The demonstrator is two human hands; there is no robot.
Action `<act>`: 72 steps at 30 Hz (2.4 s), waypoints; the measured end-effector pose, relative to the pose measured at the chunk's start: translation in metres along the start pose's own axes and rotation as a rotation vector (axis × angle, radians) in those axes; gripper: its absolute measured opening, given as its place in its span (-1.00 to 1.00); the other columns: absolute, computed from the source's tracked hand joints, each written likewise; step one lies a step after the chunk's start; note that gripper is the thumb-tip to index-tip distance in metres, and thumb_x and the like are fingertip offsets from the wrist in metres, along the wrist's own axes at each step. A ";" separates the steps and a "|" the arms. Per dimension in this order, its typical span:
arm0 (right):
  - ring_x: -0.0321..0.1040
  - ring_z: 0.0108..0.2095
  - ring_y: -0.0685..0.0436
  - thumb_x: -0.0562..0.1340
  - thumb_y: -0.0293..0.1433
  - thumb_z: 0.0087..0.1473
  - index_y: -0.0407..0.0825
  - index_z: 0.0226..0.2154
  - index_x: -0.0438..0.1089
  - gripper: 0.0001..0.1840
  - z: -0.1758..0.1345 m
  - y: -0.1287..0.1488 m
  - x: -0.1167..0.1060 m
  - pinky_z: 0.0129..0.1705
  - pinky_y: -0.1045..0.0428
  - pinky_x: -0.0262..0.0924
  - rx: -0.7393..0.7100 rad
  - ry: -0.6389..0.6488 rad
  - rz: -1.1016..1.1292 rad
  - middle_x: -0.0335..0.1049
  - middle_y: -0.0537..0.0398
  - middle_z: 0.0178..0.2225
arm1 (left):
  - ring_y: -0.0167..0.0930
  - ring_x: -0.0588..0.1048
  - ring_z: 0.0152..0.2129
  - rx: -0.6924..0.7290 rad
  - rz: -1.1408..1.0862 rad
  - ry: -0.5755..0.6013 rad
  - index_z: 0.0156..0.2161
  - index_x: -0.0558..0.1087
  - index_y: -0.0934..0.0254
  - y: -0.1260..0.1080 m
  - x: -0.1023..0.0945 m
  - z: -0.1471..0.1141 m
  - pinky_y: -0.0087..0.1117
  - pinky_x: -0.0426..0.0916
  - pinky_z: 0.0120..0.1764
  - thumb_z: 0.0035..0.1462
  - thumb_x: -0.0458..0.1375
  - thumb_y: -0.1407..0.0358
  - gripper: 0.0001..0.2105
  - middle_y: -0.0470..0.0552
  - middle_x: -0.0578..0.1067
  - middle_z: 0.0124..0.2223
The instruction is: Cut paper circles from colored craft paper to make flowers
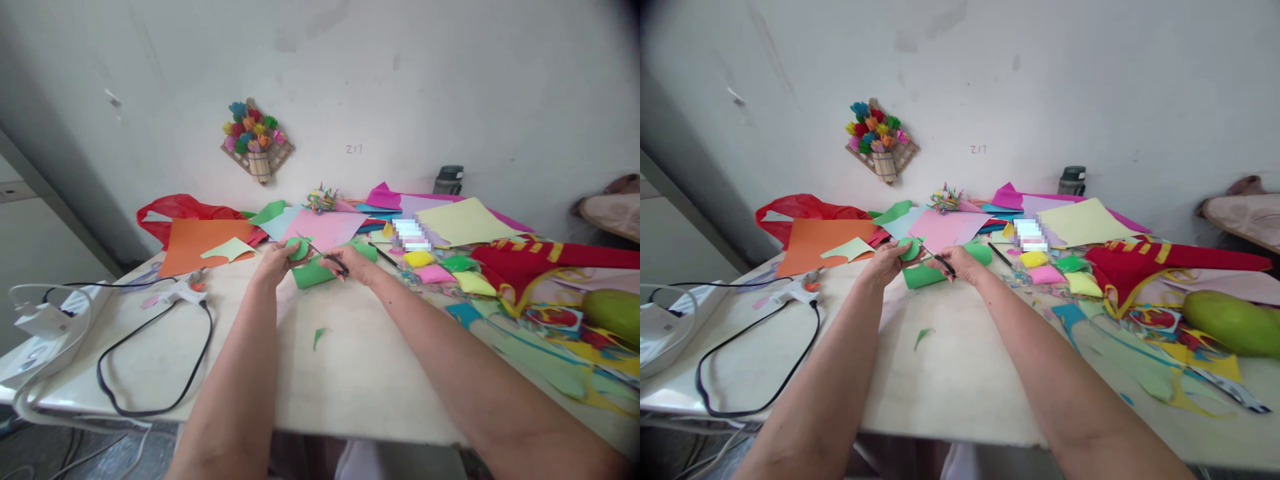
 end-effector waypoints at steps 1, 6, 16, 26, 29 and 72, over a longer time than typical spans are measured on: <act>0.02 -0.79 0.15 0.30 -0.19 -0.24 -0.12 -0.58 0.26 -0.66 0.000 -0.001 0.000 -0.78 0.19 -0.08 0.000 0.005 -0.001 0.13 0.30 -0.77 | -0.33 0.51 -0.41 -0.001 0.004 0.001 -0.36 0.40 0.41 0.000 0.000 0.000 -0.29 0.39 -0.30 -0.12 0.25 0.34 -0.80 0.05 0.49 -0.41; 0.06 -0.79 0.14 0.29 -0.16 -0.21 -0.12 -0.58 0.25 -0.64 0.001 -0.003 -0.001 -0.78 0.19 -0.07 -0.002 0.027 0.007 0.17 0.27 -0.76 | -0.32 0.51 -0.42 -0.021 0.037 0.042 -0.35 0.43 0.42 0.000 0.003 -0.001 -0.29 0.40 -0.30 -0.11 0.25 0.32 -0.80 0.07 0.51 -0.42; 0.04 -0.79 0.15 0.28 -0.17 -0.20 -0.11 -0.59 0.24 -0.65 0.000 0.000 -0.003 -0.78 0.19 -0.08 -0.010 0.012 -0.045 0.15 0.28 -0.76 | -0.31 0.51 -0.40 -0.020 0.056 0.088 -0.37 0.46 0.42 0.000 0.003 -0.002 -0.24 0.40 -0.24 -0.09 0.24 0.32 -0.82 0.09 0.52 -0.39; 0.01 -0.79 0.15 0.30 -0.16 -0.25 -0.13 -0.55 0.30 -0.64 0.000 0.001 -0.003 -0.78 0.18 -0.09 -0.003 -0.005 -0.055 0.12 0.30 -0.77 | -0.31 0.51 -0.39 -0.014 0.086 0.072 -0.38 0.44 0.42 -0.001 0.003 -0.002 -0.19 0.39 -0.19 -0.09 0.24 0.32 -0.83 0.08 0.51 -0.40; 0.00 -0.79 0.16 0.31 -0.17 -0.26 -0.14 -0.56 0.30 -0.64 -0.001 0.002 -0.002 -0.78 0.18 -0.10 -0.002 -0.001 -0.053 0.11 0.31 -0.78 | -0.32 0.51 -0.39 -0.008 0.093 0.080 -0.38 0.43 0.40 0.000 0.001 -0.002 -0.21 0.40 -0.21 -0.09 0.24 0.31 -0.82 0.07 0.51 -0.40; 0.07 -0.77 0.15 0.33 -0.13 -0.28 -0.14 -0.47 0.35 -0.59 -0.003 0.006 -0.007 -0.75 0.19 0.06 0.017 -0.027 -0.117 0.18 0.29 -0.75 | -0.65 0.20 -0.78 -0.074 0.162 0.011 -0.56 0.33 0.37 -0.003 0.010 -0.008 -0.62 0.01 -0.72 -0.22 0.31 0.27 -0.75 -0.14 0.29 -0.68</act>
Point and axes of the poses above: each hand's wrist, its own z-axis towards the middle knuckle, its own x-axis out of the palm, y = z × x, the point moved 4 cm from there along z, towards the middle knuckle
